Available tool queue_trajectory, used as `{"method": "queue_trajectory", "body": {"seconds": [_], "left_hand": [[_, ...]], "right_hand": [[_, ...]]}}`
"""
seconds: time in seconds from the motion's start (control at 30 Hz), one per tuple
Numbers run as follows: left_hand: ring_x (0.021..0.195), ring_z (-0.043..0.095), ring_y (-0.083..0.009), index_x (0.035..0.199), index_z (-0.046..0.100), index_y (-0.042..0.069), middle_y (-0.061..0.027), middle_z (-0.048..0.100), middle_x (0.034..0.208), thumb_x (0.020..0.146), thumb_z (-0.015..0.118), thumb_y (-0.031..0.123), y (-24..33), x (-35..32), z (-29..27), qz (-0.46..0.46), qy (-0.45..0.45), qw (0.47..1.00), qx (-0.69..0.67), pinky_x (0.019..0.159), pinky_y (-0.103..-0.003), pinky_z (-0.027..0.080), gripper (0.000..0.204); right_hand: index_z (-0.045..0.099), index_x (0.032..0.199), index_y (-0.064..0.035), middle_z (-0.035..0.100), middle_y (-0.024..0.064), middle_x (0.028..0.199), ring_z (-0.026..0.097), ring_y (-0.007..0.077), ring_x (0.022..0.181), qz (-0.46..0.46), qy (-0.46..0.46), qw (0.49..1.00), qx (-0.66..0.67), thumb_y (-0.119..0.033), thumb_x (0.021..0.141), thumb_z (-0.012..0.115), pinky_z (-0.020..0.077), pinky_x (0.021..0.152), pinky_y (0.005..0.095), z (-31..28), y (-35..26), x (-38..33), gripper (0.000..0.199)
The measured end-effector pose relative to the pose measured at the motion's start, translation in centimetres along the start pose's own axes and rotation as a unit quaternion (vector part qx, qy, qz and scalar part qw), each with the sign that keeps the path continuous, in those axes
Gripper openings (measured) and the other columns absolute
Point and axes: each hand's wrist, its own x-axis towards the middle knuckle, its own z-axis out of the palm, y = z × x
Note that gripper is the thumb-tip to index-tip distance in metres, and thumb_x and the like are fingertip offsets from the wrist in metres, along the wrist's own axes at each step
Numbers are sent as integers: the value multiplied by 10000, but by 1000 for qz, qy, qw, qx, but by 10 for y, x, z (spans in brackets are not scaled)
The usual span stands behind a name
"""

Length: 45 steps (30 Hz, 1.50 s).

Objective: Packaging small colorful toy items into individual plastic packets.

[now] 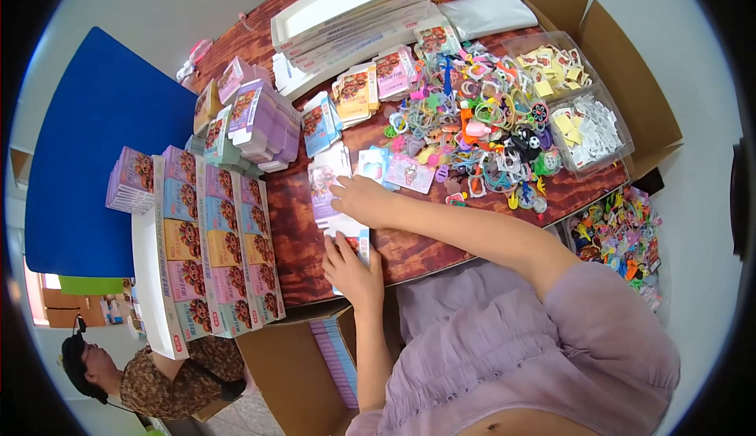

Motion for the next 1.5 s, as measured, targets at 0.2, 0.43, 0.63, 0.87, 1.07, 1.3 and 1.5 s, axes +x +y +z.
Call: {"method": "queue_trajectory", "body": {"seconds": [0.2,0.43,0.63,0.87,1.07,1.3,1.5], "left_hand": [[1213,440,-424,1383,464,19,-217,424,1442,815,691,283,-9,18,-1,-5,-15,1000,-20,1007,-528,364,666],[1294,435,-399,1424,432,38,-228,369,1496,675,864,207,-13,17,-27,-43,-17,990,-135,1061,-461,367,881],[1324,394,-422,1465,355,21,-259,314,1510,646,884,197,37,25,-59,32,14,977,-211,1070,-485,349,990],[1072,623,-197,1299,533,-55,-124,643,1188,826,768,176,22,24,-48,-153,-432,569,-683,928,-343,502,576],[1022,632,-166,1254,566,-20,-81,653,1147,807,783,163,64,14,-28,-193,-475,333,-791,887,-310,511,530],[903,650,-128,1163,609,38,-34,663,1064,770,779,41,61,-2,-16,-140,-395,600,-681,780,-291,542,428],[981,659,-154,1218,580,33,-44,664,1096,864,714,125,71,-10,-3,-146,-332,519,-774,818,-302,548,389]], "right_hand": [[671,958,-45,617,116,1115,545,293,1129,-48,190,980,31,-97,767,616,492,860,384,22,20,-1,205],[648,1109,-31,617,142,1216,513,326,1209,54,197,966,161,-107,835,618,433,989,429,-8,-21,-45,286],[624,1130,-4,652,89,958,616,135,758,207,165,841,472,-117,867,690,498,678,303,-25,-31,-87,294],[615,1000,0,616,5,776,552,62,615,250,45,691,677,-20,859,675,434,527,226,-69,-2,-149,155],[620,1056,-17,612,86,926,609,113,702,293,227,837,403,-19,811,684,473,653,291,-97,-17,-163,253],[662,1017,-51,619,87,940,631,193,820,181,74,896,399,-83,850,670,487,707,318,-108,-27,-180,171],[659,1136,-44,619,80,1100,592,177,1051,191,276,751,568,-71,892,648,472,909,293,-98,-32,-176,246]]}}
